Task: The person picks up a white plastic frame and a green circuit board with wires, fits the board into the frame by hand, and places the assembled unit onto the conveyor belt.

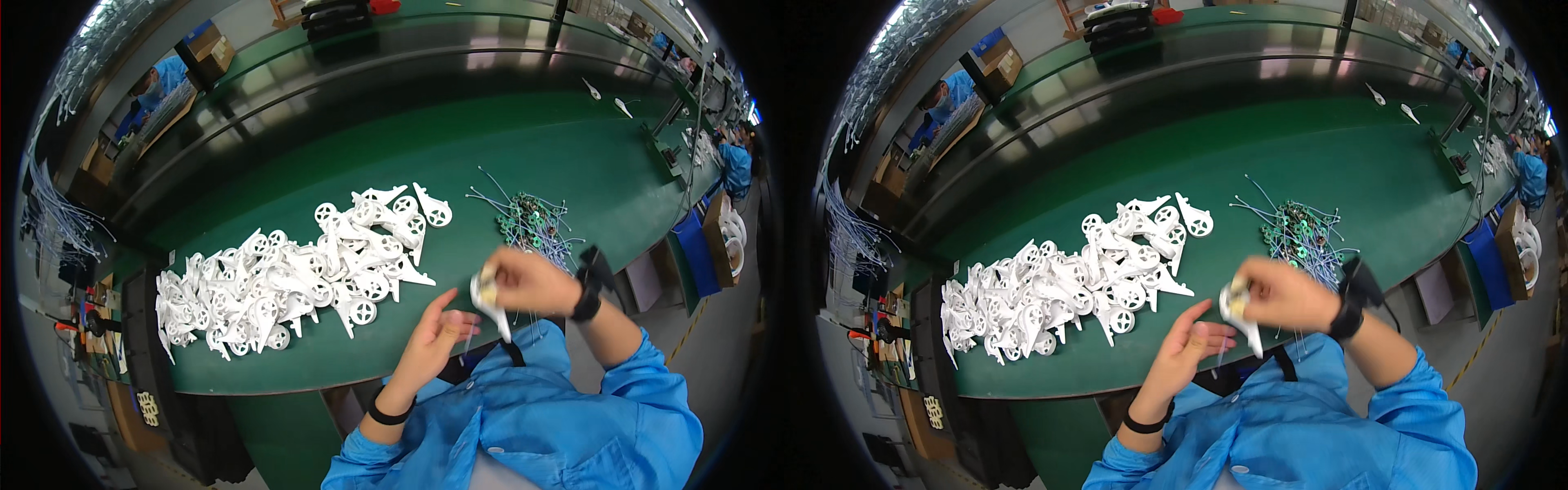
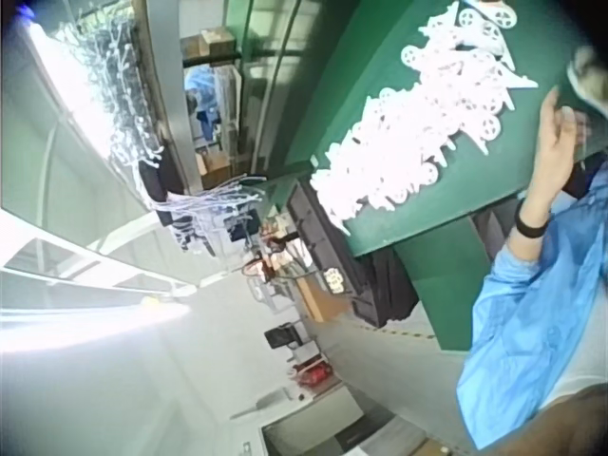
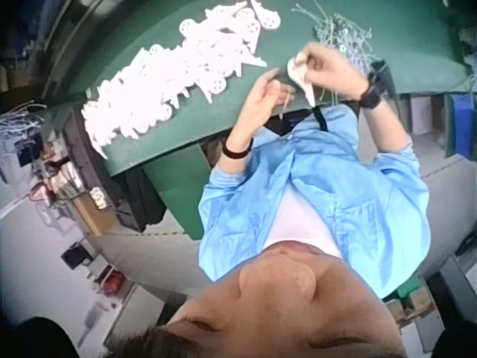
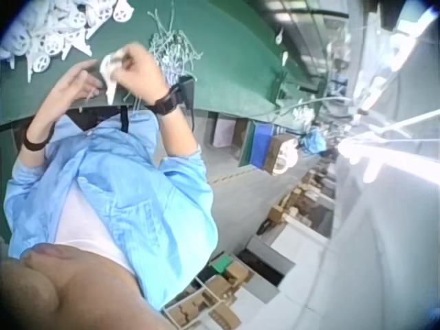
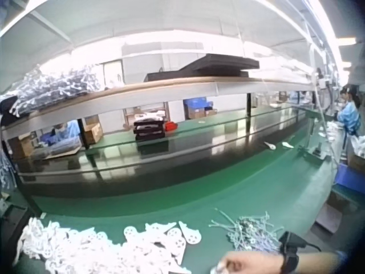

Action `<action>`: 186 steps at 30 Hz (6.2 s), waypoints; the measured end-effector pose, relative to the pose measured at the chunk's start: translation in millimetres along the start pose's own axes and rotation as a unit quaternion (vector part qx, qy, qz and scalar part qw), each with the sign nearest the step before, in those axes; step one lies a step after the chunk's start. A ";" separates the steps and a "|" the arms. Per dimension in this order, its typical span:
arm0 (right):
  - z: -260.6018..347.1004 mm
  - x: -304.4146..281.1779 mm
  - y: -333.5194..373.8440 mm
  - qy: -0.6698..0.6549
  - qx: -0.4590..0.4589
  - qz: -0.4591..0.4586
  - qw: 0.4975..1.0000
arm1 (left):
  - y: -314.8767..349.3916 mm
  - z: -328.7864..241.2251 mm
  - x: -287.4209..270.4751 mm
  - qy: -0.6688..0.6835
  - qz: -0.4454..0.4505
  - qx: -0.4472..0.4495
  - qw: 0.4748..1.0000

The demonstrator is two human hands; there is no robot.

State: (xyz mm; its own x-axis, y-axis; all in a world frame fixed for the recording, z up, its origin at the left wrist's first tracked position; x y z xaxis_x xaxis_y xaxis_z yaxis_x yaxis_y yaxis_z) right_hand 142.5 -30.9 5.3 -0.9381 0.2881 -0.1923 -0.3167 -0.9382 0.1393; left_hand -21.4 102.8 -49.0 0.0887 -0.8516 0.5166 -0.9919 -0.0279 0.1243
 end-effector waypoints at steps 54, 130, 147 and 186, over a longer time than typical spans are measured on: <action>10.1 -14.1 91.6 -0.123 -0.349 -0.284 0.884 | -9.7 9.1 67.4 0.064 -0.048 0.032 0.996; -1.5 45.3 81.2 0.240 -0.241 -0.339 0.877 | 0.9 18.8 97.0 -0.278 -0.064 0.122 0.950; 13.1 44.2 71.3 0.133 -0.174 -0.274 0.937 | -2.6 2.7 92.6 -0.004 -0.062 0.038 0.997; 6.1 -48.0 8.2 -0.069 -0.106 -0.218 0.968 | -30.0 -74.0 41.1 -0.404 -0.012 -0.049 0.913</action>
State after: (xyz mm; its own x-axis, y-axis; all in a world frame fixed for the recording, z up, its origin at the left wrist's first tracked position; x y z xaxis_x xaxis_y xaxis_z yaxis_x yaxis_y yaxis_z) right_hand 184.1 -51.2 21.6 -0.7359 0.6749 -0.0546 -0.6647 -0.7354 -0.1317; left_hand 18.7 107.4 31.1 -0.0254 -0.9609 -0.2758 -0.9740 -0.0384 0.2232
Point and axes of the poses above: each hand's wrist, its own y-axis away from the middle knuckle, its own x-axis out of the palm, z = x × y, the point moved 2 cm from there along -y, towards the middle knuckle, and after that the axes turned 8 degrees about z, right-handed, at the moved point
